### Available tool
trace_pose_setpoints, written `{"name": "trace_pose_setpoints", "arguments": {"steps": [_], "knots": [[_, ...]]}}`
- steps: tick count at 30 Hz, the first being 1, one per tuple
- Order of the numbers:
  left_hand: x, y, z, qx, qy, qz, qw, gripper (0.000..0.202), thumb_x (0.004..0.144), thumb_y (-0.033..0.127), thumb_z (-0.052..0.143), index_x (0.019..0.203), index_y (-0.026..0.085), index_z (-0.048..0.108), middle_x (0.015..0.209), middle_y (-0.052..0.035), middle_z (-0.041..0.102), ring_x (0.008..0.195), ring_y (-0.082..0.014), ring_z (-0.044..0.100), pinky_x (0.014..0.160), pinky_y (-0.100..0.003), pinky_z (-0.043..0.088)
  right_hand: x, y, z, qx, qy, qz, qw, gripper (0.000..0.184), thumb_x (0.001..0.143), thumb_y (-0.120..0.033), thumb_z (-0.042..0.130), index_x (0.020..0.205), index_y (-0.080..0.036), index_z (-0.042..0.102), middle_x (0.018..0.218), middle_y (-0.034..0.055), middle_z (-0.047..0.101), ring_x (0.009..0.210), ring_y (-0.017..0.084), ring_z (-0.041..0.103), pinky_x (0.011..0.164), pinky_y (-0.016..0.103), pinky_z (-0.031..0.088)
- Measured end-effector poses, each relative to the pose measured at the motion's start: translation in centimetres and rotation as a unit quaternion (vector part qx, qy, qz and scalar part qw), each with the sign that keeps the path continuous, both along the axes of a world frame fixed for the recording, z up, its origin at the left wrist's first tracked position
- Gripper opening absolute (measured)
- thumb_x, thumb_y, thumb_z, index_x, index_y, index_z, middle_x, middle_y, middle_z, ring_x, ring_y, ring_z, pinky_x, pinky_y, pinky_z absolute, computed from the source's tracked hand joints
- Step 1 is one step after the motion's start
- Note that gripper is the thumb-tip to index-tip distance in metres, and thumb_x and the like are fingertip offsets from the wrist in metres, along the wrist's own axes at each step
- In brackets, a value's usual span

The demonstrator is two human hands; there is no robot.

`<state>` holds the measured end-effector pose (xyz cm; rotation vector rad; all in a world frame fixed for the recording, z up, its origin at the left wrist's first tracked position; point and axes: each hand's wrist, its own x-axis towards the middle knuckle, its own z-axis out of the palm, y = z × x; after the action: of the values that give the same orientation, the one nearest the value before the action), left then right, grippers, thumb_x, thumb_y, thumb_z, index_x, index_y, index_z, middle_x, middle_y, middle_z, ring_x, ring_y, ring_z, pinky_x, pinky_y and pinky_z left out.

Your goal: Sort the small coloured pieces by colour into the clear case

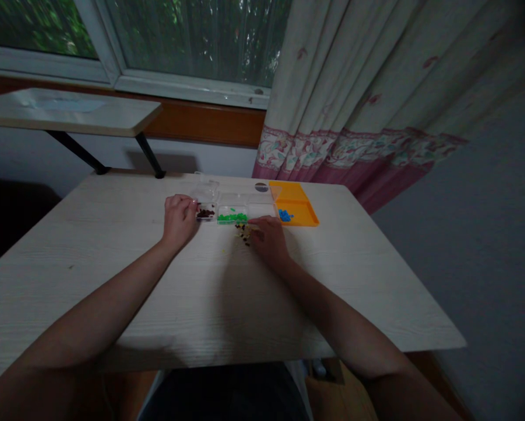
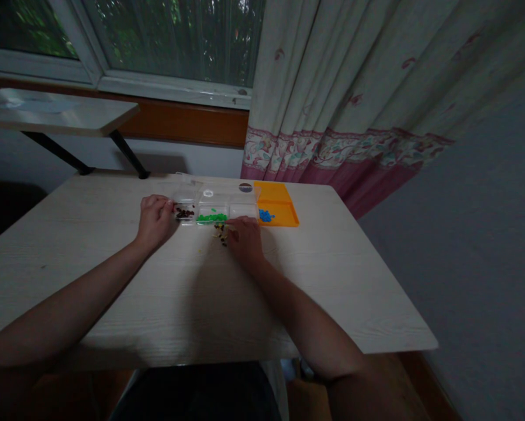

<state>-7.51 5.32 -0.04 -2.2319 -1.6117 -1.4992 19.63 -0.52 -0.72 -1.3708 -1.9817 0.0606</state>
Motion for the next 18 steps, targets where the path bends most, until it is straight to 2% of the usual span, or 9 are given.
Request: {"name": "trace_pose_setpoints", "arguments": {"steps": [3,9,14,18], "knots": [[0.1,0.0,-0.3,-0.007,0.013,0.000,1.000,0.040,0.098,0.039,0.039,0.071,0.019,0.062,0.091,-0.0078,0.061,0.098,-0.0243,0.051,0.094,-0.043,0.038,-0.3,-0.3,0.1,-0.005,-0.044,0.010,0.999,0.025,0.089,-0.022,0.055,0.109,-0.020,0.070,0.108,0.0099,0.064,0.108,0.024,0.053,0.102,0.041,0.037],[0.3,0.0,-0.4,-0.023,0.029,0.010,0.999,0.038,0.097,0.040,0.043,0.072,0.019,0.064,0.092,-0.0067,0.061,0.100,-0.0235,0.052,0.097,-0.043,0.036,-1.0,-0.9,0.4,-0.027,-0.107,0.026,0.994,0.034,0.094,-0.026,0.051,0.125,-0.023,0.064,0.120,0.0111,0.059,0.112,0.026,0.047,0.100,0.041,0.036],[0.3,0.3,-0.8,-0.034,0.021,0.012,0.999,0.030,0.094,0.039,0.049,0.079,0.020,0.067,0.095,-0.0067,0.061,0.103,-0.0247,0.052,0.100,-0.044,0.035,-1.2,-1.0,0.5,-0.028,-0.104,0.043,0.993,0.030,0.095,-0.028,0.050,0.120,-0.025,0.066,0.117,0.0103,0.059,0.111,0.026,0.047,0.099,0.041,0.037],[0.4,0.3,-1.0,-0.041,0.018,0.020,0.999,0.022,0.091,0.038,0.055,0.085,0.020,0.067,0.098,-0.0075,0.061,0.104,-0.0259,0.051,0.100,-0.045,0.035,-1.0,-0.9,0.5,-0.022,-0.083,0.059,0.995,0.028,0.092,-0.023,0.053,0.117,-0.020,0.066,0.114,0.0110,0.060,0.111,0.025,0.048,0.099,0.039,0.038]]}}
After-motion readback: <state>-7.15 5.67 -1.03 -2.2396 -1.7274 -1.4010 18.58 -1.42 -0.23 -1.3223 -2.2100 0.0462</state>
